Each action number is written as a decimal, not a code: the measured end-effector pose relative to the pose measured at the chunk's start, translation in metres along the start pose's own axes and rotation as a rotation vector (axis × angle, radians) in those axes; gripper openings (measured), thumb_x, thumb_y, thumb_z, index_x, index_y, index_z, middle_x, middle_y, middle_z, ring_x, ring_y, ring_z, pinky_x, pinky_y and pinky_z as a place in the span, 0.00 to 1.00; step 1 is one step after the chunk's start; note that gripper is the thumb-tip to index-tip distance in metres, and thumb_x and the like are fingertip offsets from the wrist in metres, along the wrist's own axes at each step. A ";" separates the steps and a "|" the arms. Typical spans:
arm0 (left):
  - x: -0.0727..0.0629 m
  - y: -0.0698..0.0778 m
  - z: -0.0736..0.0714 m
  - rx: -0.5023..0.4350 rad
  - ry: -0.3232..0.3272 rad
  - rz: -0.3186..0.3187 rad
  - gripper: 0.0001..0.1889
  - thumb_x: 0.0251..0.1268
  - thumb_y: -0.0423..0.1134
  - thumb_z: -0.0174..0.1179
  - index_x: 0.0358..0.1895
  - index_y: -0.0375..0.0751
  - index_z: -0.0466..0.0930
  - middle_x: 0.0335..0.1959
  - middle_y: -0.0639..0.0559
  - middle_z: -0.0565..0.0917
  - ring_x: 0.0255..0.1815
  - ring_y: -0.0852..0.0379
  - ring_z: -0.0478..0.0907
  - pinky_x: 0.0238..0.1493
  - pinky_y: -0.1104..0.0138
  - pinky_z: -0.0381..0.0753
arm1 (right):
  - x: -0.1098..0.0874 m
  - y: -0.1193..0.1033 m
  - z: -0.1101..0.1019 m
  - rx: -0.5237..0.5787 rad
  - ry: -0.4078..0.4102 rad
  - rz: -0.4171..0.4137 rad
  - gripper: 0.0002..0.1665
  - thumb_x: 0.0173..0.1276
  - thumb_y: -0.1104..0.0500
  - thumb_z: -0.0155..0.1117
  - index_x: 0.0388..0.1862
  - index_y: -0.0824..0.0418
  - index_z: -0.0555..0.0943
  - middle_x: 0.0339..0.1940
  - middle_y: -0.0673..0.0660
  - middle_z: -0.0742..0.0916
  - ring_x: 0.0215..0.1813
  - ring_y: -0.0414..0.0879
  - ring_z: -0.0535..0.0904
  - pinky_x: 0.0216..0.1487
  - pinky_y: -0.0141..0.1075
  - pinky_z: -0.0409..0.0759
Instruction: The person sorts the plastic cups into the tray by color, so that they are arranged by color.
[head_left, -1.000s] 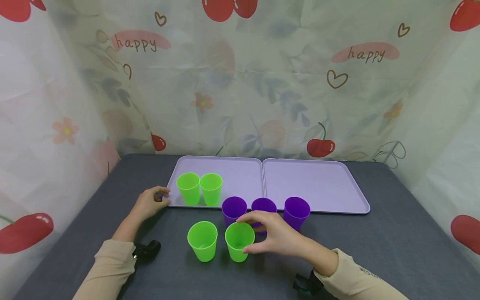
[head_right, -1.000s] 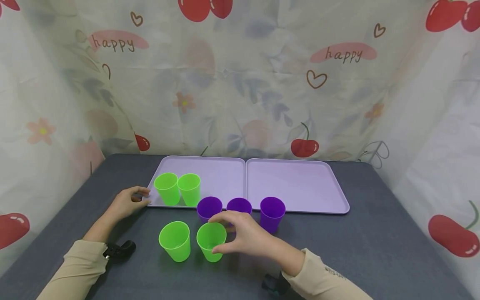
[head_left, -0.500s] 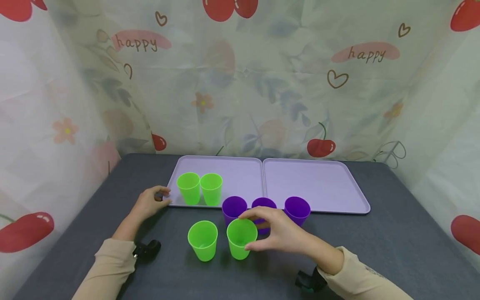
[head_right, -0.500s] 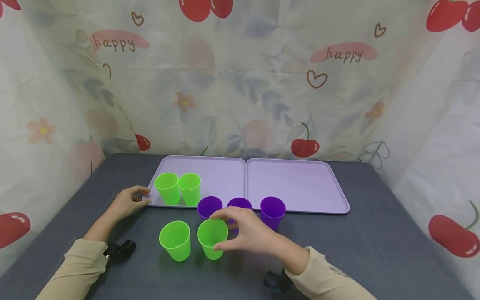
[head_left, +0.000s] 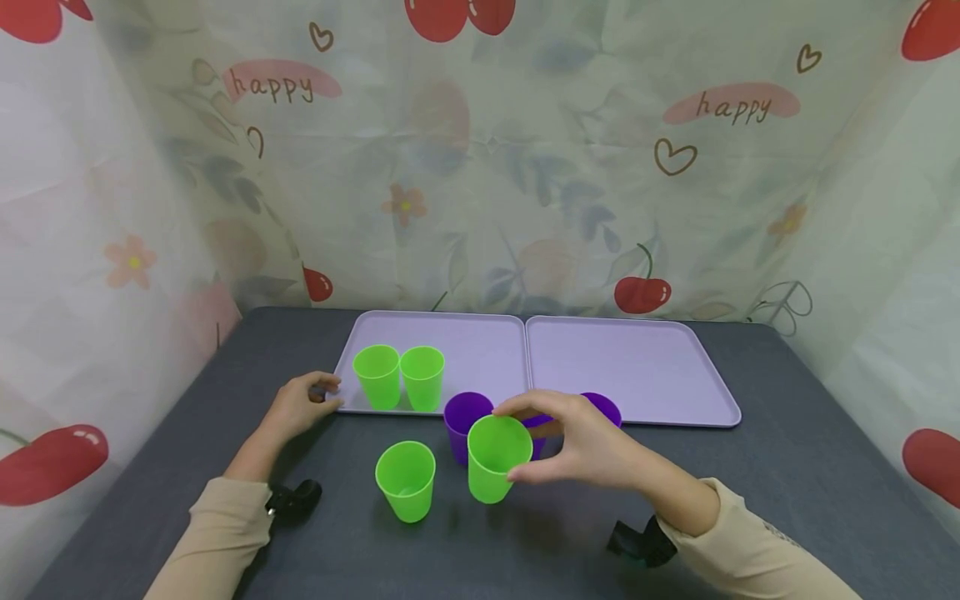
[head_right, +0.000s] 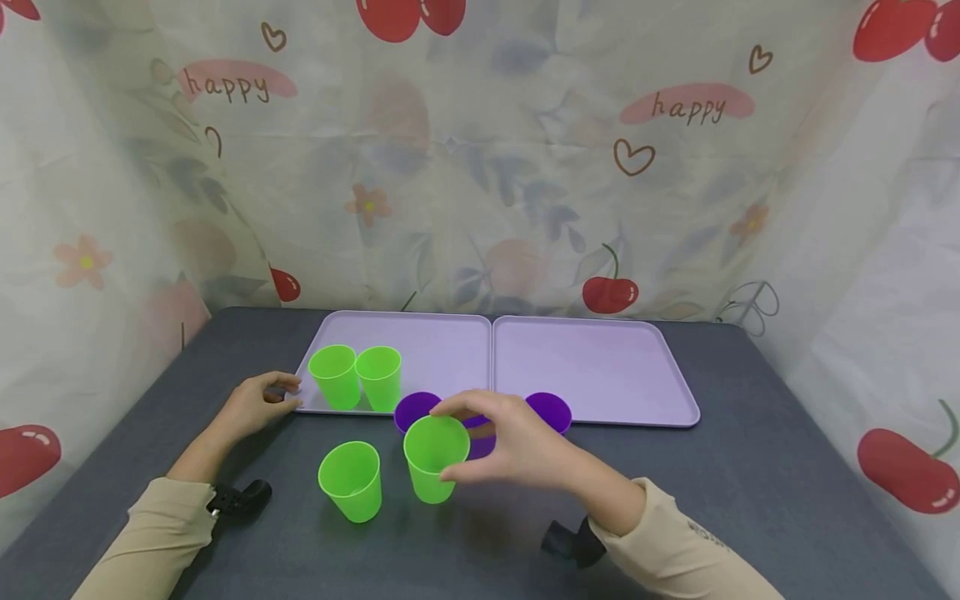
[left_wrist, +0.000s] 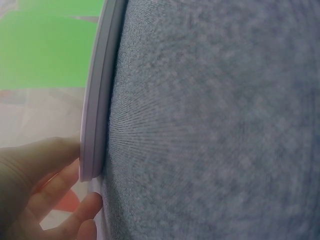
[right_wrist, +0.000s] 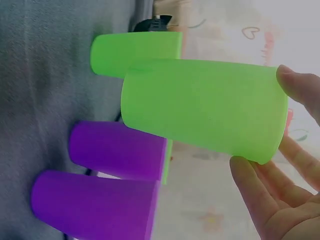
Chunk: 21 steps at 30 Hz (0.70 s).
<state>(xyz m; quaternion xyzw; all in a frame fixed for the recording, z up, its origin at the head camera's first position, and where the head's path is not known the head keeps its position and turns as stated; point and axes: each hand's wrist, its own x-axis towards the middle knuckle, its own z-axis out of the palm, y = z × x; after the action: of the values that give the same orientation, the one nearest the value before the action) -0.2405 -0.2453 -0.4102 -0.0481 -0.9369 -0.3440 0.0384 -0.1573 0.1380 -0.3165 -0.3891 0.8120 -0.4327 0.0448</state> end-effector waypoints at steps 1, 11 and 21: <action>0.000 0.000 0.000 -0.001 0.001 -0.002 0.17 0.58 0.34 0.62 0.50 0.29 0.76 0.45 0.32 0.81 0.45 0.37 0.78 0.46 0.50 0.77 | 0.000 -0.001 -0.002 0.003 0.003 -0.004 0.32 0.49 0.55 0.76 0.54 0.58 0.77 0.50 0.53 0.83 0.50 0.43 0.80 0.48 0.29 0.80; 0.000 -0.001 0.001 -0.004 0.001 0.002 0.17 0.58 0.34 0.62 0.50 0.29 0.76 0.45 0.32 0.81 0.44 0.38 0.79 0.46 0.51 0.77 | 0.001 -0.008 -0.021 0.002 0.049 -0.081 0.30 0.50 0.59 0.75 0.53 0.61 0.76 0.50 0.56 0.83 0.51 0.43 0.80 0.50 0.31 0.80; -0.001 0.000 0.001 -0.009 0.001 -0.001 0.18 0.58 0.33 0.62 0.50 0.28 0.76 0.45 0.32 0.81 0.45 0.38 0.79 0.46 0.50 0.77 | 0.005 -0.011 -0.041 -0.025 0.075 -0.061 0.31 0.48 0.61 0.75 0.54 0.59 0.76 0.51 0.55 0.83 0.53 0.42 0.80 0.51 0.33 0.80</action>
<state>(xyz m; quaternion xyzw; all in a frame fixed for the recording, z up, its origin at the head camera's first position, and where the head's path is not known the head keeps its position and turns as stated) -0.2397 -0.2451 -0.4108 -0.0476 -0.9354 -0.3482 0.0384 -0.1706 0.1583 -0.2818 -0.3977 0.8063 -0.4378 -0.0036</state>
